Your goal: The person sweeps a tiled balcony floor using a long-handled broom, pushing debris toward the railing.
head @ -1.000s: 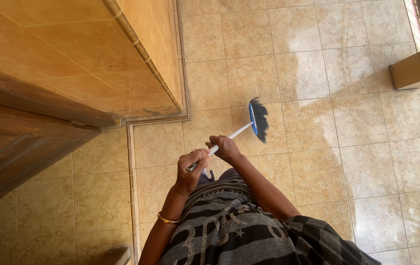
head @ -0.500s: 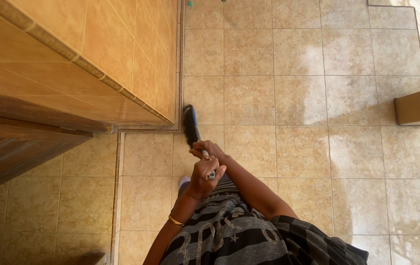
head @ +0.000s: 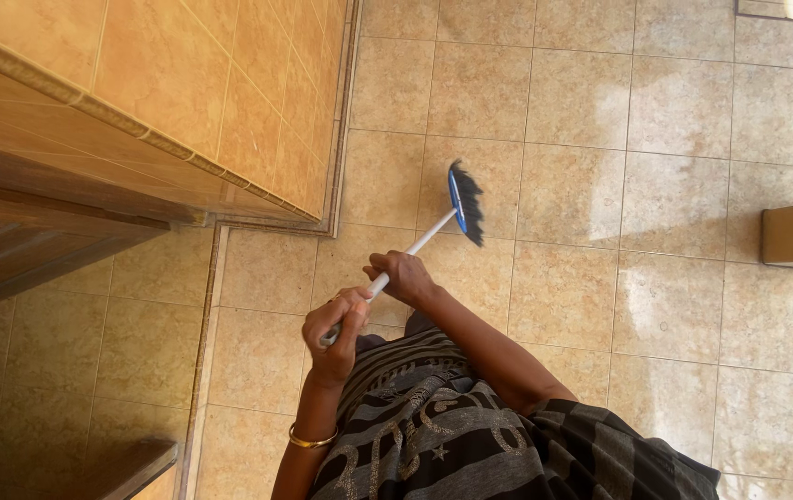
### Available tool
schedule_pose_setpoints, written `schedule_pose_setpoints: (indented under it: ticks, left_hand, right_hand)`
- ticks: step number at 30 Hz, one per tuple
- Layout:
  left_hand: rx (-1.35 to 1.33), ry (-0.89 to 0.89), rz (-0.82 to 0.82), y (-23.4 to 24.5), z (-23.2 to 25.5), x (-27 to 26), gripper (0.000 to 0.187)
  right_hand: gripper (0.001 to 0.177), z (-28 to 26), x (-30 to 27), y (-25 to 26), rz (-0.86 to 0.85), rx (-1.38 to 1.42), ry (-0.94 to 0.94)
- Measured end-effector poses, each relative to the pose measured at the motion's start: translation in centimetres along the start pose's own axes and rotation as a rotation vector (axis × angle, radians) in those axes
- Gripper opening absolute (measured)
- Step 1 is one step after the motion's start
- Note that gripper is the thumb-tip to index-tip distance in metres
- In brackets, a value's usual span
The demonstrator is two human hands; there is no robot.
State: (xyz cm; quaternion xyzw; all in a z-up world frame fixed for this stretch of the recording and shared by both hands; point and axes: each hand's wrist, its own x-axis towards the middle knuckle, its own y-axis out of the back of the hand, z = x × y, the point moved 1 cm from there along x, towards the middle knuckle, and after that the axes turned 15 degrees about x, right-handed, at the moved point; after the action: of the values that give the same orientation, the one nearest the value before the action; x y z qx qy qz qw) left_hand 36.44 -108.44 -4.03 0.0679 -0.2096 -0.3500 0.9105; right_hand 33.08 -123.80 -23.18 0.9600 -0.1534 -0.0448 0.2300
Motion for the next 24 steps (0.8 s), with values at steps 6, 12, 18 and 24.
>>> schedule_pose_setpoints:
  ticks: [6, 12, 18, 24]
  left_hand:
    - [0.218, -0.069, -0.011, 0.5, 4.4, -0.9, 0.023]
    - [0.244, -0.058, -0.104, -5.1, -2.7, -3.8, 0.026]
    - [0.002, 0.207, -0.124, -6.1, -6.0, -7.5, 0.020]
    - [-0.102, 0.271, -0.049, -3.5, -0.7, -9.8, 0.023]
  right_hand:
    - [0.035, -5.0, -0.2, -0.7, -0.049, 0.136, 0.191]
    - [0.037, 3.0, -0.6, -2.4, -0.152, 0.101, 0.020]
    - [0.031, 11.0, -5.5, -0.9, -0.167, -0.112, -0.151]
    - [0.027, 5.4, -10.2, -0.8, -0.087, -0.214, -0.164]
